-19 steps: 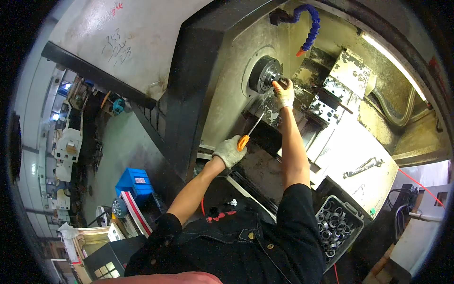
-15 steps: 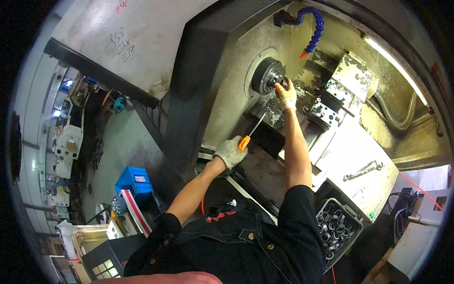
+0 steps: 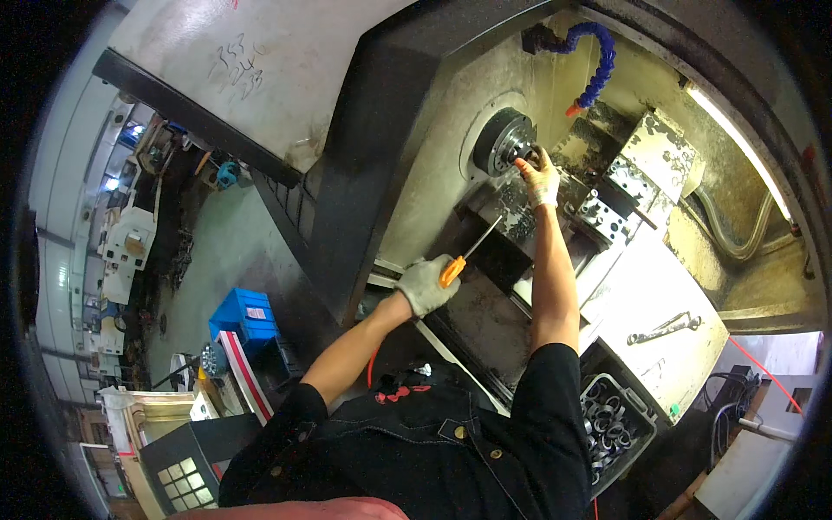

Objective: The person operates a metal lathe in a workshop, using a screwdriver to adjust the chuck and a brush to clear metal shavings. They repeatedly pick up small metal rings from a tray, place them into the machine, and remove them after processing, continuing this cycle throughout the clip.

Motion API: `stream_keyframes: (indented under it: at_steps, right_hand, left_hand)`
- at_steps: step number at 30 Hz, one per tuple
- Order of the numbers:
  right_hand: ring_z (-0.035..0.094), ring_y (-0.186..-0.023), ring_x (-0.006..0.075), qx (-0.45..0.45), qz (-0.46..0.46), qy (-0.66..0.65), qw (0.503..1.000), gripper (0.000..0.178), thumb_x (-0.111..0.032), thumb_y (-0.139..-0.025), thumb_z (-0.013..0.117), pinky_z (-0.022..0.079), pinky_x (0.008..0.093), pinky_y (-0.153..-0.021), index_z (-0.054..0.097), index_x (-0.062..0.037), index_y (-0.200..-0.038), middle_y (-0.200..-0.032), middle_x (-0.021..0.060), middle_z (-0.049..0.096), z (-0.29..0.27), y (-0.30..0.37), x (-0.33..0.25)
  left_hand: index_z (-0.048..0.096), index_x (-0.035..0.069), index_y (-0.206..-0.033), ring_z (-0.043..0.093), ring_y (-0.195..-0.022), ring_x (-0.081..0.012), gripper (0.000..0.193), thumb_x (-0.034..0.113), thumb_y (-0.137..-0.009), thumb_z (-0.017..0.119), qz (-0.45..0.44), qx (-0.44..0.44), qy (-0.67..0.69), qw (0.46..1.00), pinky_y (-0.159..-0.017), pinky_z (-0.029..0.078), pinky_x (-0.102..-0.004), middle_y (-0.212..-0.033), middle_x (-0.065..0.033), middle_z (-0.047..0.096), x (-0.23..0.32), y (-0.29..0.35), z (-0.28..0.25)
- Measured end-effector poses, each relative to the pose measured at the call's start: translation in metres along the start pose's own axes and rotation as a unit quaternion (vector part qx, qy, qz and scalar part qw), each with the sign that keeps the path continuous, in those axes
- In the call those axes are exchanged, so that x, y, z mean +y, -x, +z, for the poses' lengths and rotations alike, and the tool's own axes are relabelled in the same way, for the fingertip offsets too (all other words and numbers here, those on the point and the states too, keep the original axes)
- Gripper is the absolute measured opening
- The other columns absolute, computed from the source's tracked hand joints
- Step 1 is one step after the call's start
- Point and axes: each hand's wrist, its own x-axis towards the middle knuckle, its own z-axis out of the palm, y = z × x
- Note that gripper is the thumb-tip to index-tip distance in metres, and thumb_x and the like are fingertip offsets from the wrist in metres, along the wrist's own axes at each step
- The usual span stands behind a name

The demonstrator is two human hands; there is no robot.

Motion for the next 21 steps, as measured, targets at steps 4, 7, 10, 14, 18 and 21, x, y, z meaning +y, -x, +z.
stream_keyframes:
  at_steps: [4,7,10,14,18,21]
  right_hand:
    - [0.056,-0.086,0.0108,0.015,-0.032,0.029,0.999,0.051,-0.008,-0.076,0.078,0.047,0.0229,-0.075,0.057,-0.0054,-0.122,-0.103,0.0023,0.064,-0.006,-0.006,0.011]
    - [0.055,-0.081,0.0098,0.012,-0.020,0.028,0.999,0.051,-0.007,-0.074,0.079,0.046,0.0226,-0.071,0.058,-0.0061,-0.121,-0.098,0.0008,0.063,-0.007,-0.007,0.008]
    - [0.053,-0.068,0.0078,0.013,0.060,0.023,0.998,0.050,-0.004,-0.073,0.078,0.044,0.0220,-0.065,0.059,-0.0068,-0.119,-0.087,-0.0019,0.063,-0.007,-0.006,-0.003]
    - [0.057,-0.079,0.0102,-0.013,-0.021,0.241,0.970,0.051,-0.002,-0.073,0.077,0.046,0.0231,-0.071,0.058,-0.0038,-0.120,-0.098,0.0023,0.066,0.013,0.007,-0.029]
    - [0.058,-0.081,0.0111,0.022,-0.017,0.125,0.992,0.053,-0.002,-0.073,0.077,0.047,0.0232,-0.072,0.056,-0.0026,-0.122,-0.101,0.0019,0.066,-0.008,-0.003,-0.014]
    - [0.058,-0.080,0.0103,0.003,0.060,-0.017,0.998,0.054,-0.004,-0.073,0.078,0.046,0.0225,-0.072,0.056,-0.0023,-0.122,-0.101,0.0014,0.065,-0.005,-0.004,-0.010]
  left_hand:
    - [0.056,0.007,-0.103,0.061,-0.087,-0.0401,0.033,0.032,-0.082,0.061,0.037,0.028,0.042,0.998,-0.075,0.049,-0.0468,-0.090,-0.0208,0.064,-0.007,0.023,0.005]
    - [0.056,0.007,-0.103,0.061,-0.087,-0.0397,0.034,0.032,-0.081,0.061,0.018,0.016,0.024,0.999,-0.076,0.049,-0.0472,-0.092,-0.0210,0.064,-0.007,0.025,0.003]
    - [0.056,0.006,-0.104,0.061,-0.089,-0.0411,0.034,0.033,-0.082,0.059,-0.006,0.011,-0.002,1.000,-0.077,0.049,-0.0484,-0.093,-0.0225,0.065,-0.005,0.007,0.006]
    - [0.057,0.004,-0.100,0.061,-0.089,-0.0440,0.033,0.032,-0.082,0.058,-0.066,0.000,-0.013,0.998,-0.078,0.049,-0.0493,-0.090,-0.0254,0.064,0.014,-0.013,-0.003]
    - [0.057,0.003,-0.098,0.061,-0.088,-0.0437,0.035,0.033,-0.081,0.060,-0.024,0.019,0.002,1.000,-0.078,0.049,-0.0494,-0.089,-0.0253,0.064,0.009,-0.036,0.006]
    - [0.057,0.003,-0.097,0.061,-0.089,-0.0439,0.035,0.034,-0.081,0.061,-0.032,0.017,-0.017,0.999,-0.079,0.049,-0.0494,-0.090,-0.0258,0.064,0.005,-0.040,0.007]
